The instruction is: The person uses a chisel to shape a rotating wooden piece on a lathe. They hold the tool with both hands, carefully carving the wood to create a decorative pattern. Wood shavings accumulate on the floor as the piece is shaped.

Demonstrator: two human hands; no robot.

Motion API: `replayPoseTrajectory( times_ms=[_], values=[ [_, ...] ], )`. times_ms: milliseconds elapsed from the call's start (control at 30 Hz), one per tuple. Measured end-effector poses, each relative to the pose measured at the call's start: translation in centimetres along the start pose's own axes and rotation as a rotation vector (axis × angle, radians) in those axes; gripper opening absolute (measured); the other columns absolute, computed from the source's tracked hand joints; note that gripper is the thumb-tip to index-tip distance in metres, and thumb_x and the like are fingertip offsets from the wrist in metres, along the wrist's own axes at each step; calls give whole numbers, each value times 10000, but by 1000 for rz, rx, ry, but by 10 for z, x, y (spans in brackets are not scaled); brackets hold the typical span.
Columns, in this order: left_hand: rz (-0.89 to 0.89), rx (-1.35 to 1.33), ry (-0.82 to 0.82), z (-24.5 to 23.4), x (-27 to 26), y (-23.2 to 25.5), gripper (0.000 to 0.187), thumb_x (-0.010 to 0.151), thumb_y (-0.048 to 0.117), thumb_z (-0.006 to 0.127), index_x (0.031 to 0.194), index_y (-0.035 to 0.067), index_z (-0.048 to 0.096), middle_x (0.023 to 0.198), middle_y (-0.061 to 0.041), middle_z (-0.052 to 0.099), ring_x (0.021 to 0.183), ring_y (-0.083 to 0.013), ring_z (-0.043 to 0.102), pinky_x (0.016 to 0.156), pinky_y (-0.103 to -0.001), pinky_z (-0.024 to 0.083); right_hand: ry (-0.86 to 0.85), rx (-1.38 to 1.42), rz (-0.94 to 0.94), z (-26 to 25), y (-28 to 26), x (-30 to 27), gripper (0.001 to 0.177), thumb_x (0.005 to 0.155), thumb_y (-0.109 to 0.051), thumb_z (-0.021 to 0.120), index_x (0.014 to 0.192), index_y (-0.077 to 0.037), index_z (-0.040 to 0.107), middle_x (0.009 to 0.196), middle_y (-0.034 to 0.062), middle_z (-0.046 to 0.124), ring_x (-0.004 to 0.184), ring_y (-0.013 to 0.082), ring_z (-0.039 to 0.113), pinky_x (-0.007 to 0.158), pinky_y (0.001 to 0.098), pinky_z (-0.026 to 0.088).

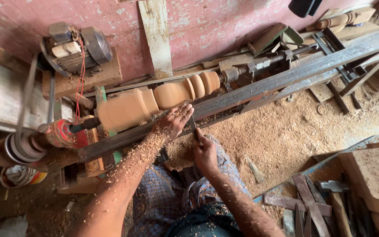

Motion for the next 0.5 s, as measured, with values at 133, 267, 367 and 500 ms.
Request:
replayPoseTrajectory(
  times_ms=[133,267,367,500],
  values=[
    [31,-19,-1,-1,6,1,725,873,-21,577,1560,13,347,1594,-167,422,1453,-275,447,1216,-439,364,-30,-13,-26,-1,-10,-1,524,975,-78,625,1486,-173,562,890,65,735,565,51,495,471,241,404],
    [42,52,9,2,4,2,648,928,6,554,1547,11,362,1586,-174,424,1464,-287,441,1228,-430,351,-184,-137,-90,-26,-29,21,476,959,-87,589,1427,-174,596,1005,-130,691,467,60,450,390,239,390],
    [36,56,-8,9,-2,5,581,976,37,525,1538,-1,384,1574,-199,429,1448,-301,451,1193,-439,363,-332,-182,-118,-46,-40,32,477,995,-99,602,1466,-169,587,808,-46,623,490,40,433,407,225,372],
    [95,-9,98,7,4,-3,502,1087,62,487,1567,-19,365,1598,-170,418,1465,-294,472,1247,-449,400,-390,-343,-116,-56,-53,44,511,987,-99,595,1488,-199,569,764,152,688,491,25,462,414,215,382]
  ],
)
Point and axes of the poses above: each hand's wrist, its own x-axis towards the middle knuckle, its own z-axis out of the palm, y = z × x, the point moved 10 cm from there along x, towards the middle knuckle
